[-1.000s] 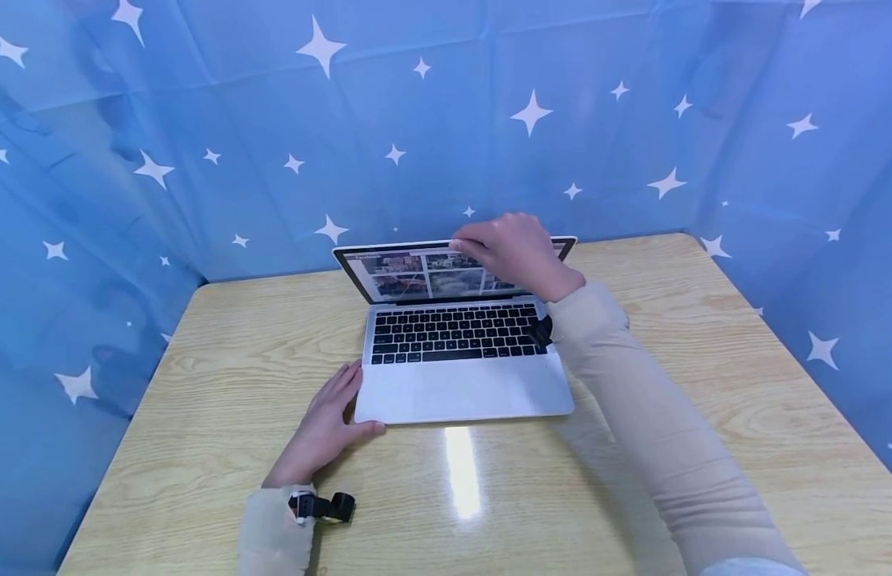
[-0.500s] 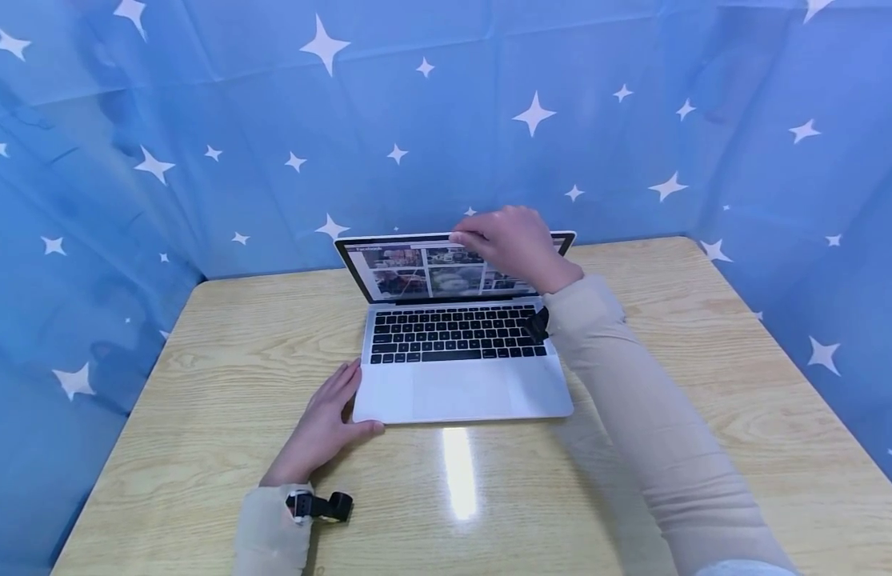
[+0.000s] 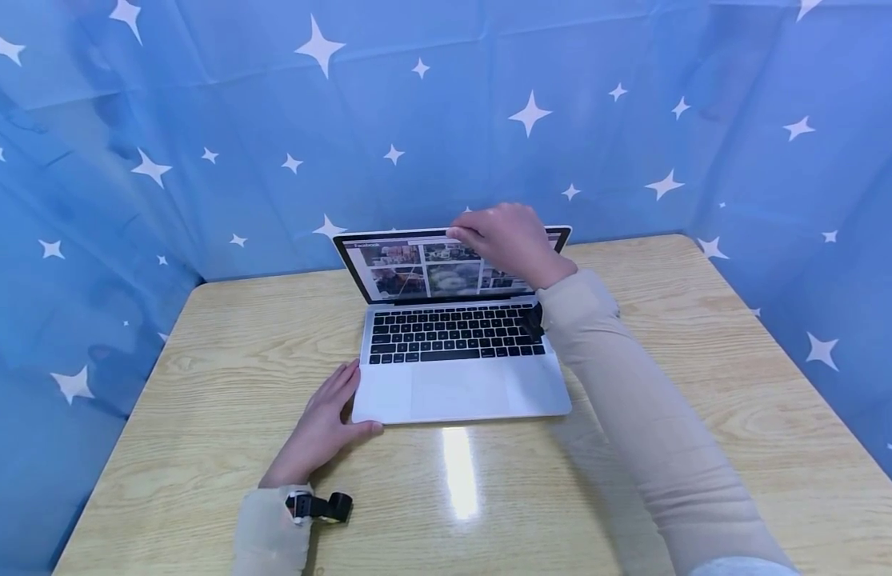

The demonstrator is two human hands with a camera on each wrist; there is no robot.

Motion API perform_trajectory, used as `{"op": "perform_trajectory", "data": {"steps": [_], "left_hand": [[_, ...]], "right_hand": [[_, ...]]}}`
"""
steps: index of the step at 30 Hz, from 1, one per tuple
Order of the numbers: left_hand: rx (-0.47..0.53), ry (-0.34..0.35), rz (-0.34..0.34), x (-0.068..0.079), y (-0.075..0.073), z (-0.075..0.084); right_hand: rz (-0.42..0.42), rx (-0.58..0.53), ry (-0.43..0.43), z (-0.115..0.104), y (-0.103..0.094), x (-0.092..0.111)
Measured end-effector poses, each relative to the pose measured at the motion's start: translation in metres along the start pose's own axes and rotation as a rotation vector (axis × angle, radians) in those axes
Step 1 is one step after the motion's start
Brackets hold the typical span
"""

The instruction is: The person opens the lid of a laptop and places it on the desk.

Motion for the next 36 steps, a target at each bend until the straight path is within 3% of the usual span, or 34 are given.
{"op": "perform_trajectory", "data": {"steps": [11,36], "left_hand": [[0.000,-0.014,-0.003,-0.001,0.002,-0.002],[-0.022,0.011,0.024,-0.002,0.002,-0.002]], "right_hand": [[-0.025,0.025,0.028,0.003,0.003,-0.003],[0.151,0.071,0.111,0.004,-0.008,-0.002]]}}
Point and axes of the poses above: each hand's wrist, its own x-axis away from the middle knuckle, its own y-axis out of the palm, z = x × y, the point moved 9 cm from there along -x, towards the middle knuckle, and after that the axes turned 10 degrees about -z, right-handed, at the moved point
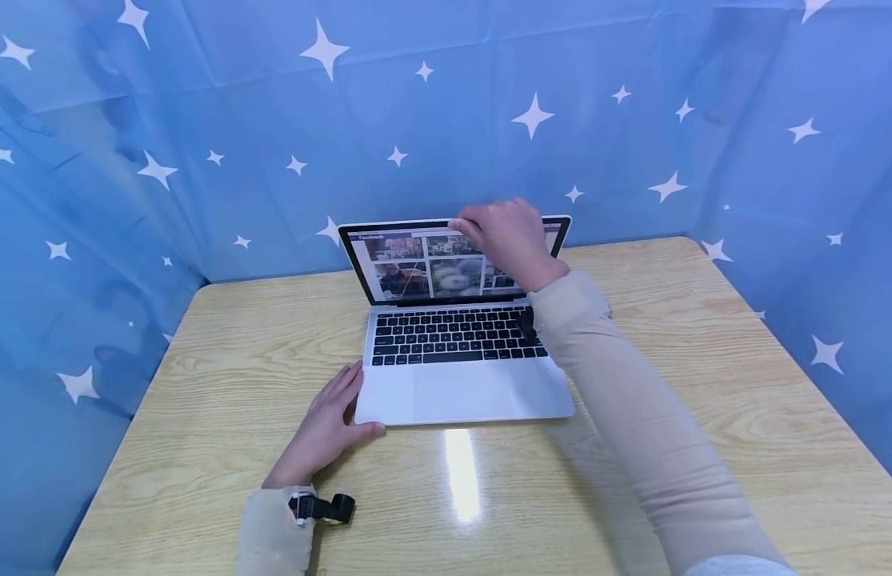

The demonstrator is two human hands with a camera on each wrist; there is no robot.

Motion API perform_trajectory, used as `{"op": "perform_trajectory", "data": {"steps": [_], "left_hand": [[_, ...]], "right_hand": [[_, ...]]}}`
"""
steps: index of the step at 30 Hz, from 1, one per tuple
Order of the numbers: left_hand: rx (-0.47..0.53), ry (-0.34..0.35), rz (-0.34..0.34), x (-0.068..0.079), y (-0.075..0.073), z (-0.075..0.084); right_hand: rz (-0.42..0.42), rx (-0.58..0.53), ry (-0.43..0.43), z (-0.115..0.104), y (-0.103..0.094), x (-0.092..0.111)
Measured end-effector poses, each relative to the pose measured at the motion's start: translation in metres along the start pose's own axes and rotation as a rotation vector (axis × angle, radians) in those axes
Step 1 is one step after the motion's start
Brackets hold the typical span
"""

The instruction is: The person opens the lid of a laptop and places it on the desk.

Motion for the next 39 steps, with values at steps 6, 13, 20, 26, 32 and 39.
{"op": "perform_trajectory", "data": {"steps": [6,13,20,26,32,39], "left_hand": [[-0.001,-0.006,-0.003,0.000,0.000,-0.001],[0.010,-0.013,-0.016,0.000,0.001,-0.002],[0.015,-0.017,-0.017,0.001,0.000,-0.001],[0.045,-0.025,-0.027,0.002,-0.001,-0.001],[0.036,-0.002,-0.018,0.001,-0.002,0.000],[0.032,0.006,-0.008,0.002,-0.003,0.002]], "right_hand": [[0.000,-0.012,0.025,0.001,0.001,-0.001],[-0.015,-0.027,0.056,0.001,0.001,-0.003],[-0.052,-0.055,0.077,0.005,0.003,-0.006],[-0.079,-0.084,0.086,0.009,0.006,-0.011],[-0.097,-0.089,0.094,0.013,0.007,-0.015],[-0.118,-0.098,0.106,0.014,0.006,-0.018]]}}
Point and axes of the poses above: each hand's wrist, its own x-axis away from the middle knuckle, its own y-axis out of the palm, z = x × y, the point moved 9 cm from there along -x, towards the middle knuckle, and after that the axes turned 10 degrees about -z, right-handed, at the moved point
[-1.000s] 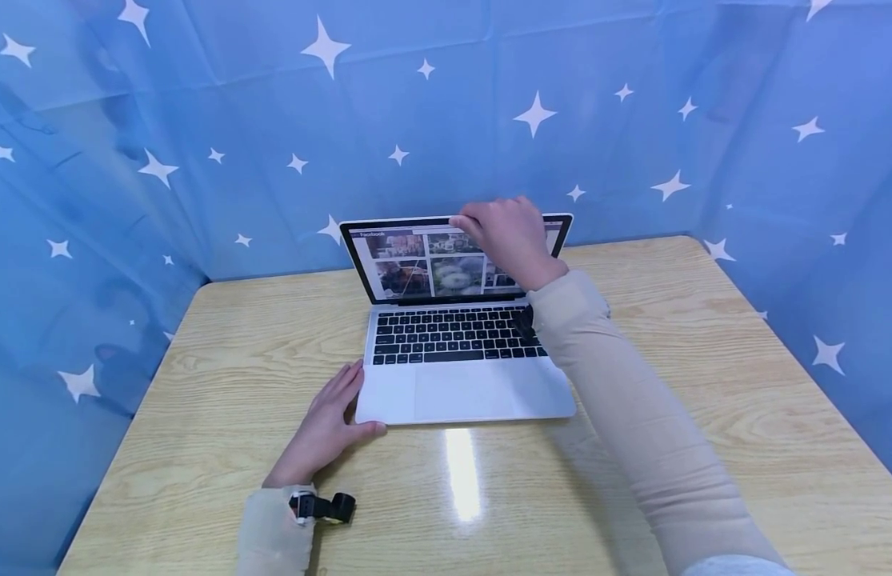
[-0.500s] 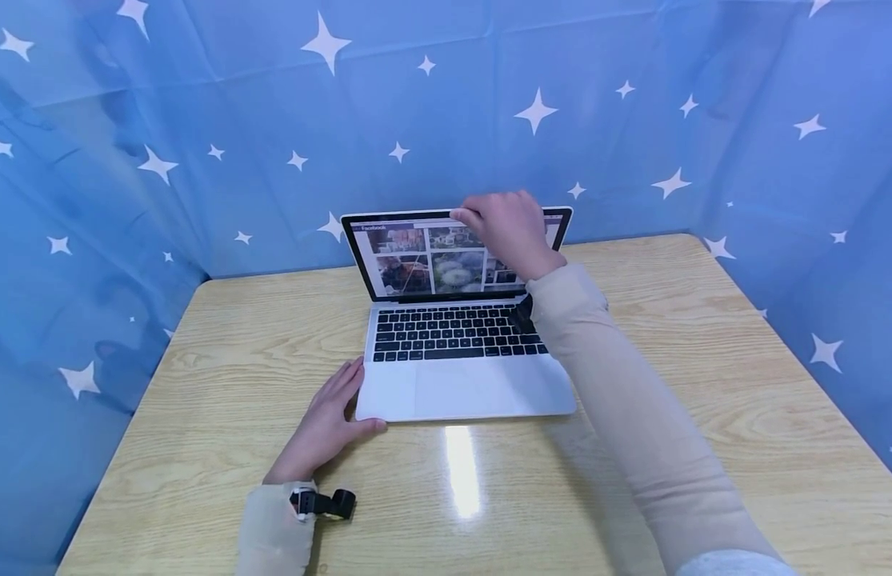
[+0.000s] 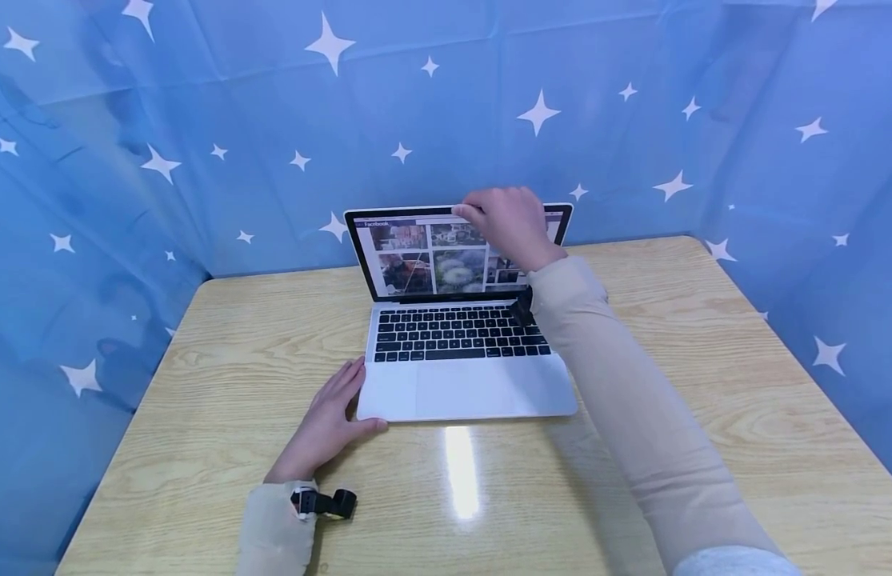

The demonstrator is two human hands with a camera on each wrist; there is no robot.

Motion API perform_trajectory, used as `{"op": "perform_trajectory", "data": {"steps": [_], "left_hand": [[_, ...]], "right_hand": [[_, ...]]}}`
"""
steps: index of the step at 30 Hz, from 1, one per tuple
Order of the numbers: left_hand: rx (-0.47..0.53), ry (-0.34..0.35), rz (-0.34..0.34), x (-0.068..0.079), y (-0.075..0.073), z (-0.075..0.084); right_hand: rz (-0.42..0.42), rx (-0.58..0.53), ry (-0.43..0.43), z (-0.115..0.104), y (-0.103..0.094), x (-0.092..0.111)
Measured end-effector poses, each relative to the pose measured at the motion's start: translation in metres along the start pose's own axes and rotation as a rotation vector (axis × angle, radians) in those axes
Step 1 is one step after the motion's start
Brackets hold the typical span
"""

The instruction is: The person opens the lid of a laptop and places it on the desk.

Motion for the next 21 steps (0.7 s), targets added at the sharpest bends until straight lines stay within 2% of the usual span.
{"op": "perform_trajectory", "data": {"steps": [21], "left_hand": [[0.012,0.003,0.005,0.0005,0.0000,0.0000]], "right_hand": [[-0.020,0.016,0.017,0.0027,0.0032,-0.0042]]}}
Point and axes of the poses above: each hand's wrist, its own x-axis away from the middle knuckle, its own y-axis out of the palm, z = x × y, the point moved 9 cm from there along -x, towards the middle knuckle, and after that the axes turned 10 degrees about -z, right-handed, at the moved point
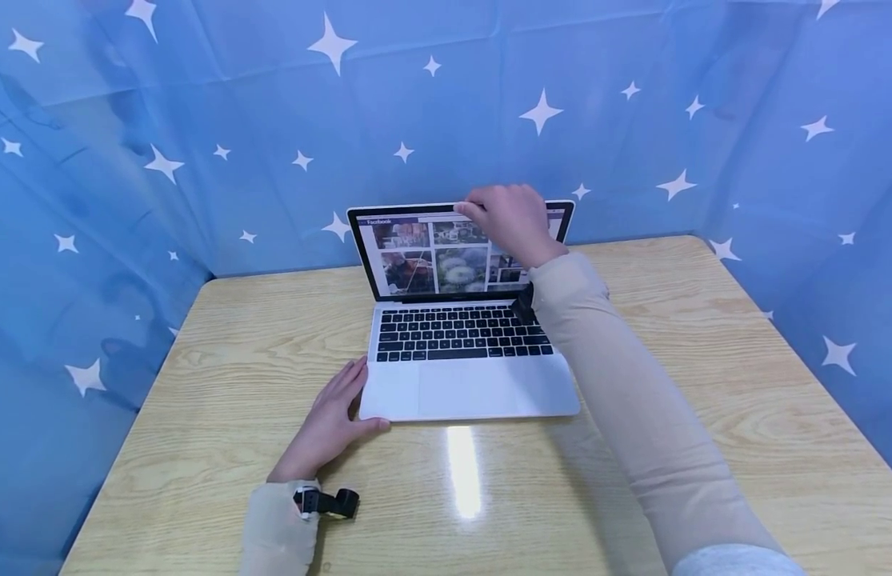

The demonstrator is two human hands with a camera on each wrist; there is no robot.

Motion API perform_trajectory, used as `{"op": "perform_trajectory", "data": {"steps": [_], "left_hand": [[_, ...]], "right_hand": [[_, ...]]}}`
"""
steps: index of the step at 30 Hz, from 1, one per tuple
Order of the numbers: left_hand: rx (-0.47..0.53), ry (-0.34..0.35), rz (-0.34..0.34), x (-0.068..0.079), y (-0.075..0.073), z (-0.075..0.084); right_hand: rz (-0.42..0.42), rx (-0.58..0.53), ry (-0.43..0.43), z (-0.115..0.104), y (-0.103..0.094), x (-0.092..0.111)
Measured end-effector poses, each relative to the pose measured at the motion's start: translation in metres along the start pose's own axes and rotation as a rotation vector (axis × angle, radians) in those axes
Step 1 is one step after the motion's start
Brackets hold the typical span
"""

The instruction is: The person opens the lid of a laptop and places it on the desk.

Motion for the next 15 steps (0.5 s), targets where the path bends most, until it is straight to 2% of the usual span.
{"op": "perform_trajectory", "data": {"steps": [15], "left_hand": [[-0.002,-0.009,-0.003,0.0018,0.0006,-0.0006]], "right_hand": [[-0.004,-0.001,0.006,0.0001,0.0018,-0.0005]]}}
Point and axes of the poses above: each hand's wrist, its own x-axis away from the middle knuckle, its own y-axis out of the palm, z = x × y, the point moved 9 cm from there along -x, towards the middle knuckle, and after that the axes turned 10 degrees about -z, right-handed, at the moved point
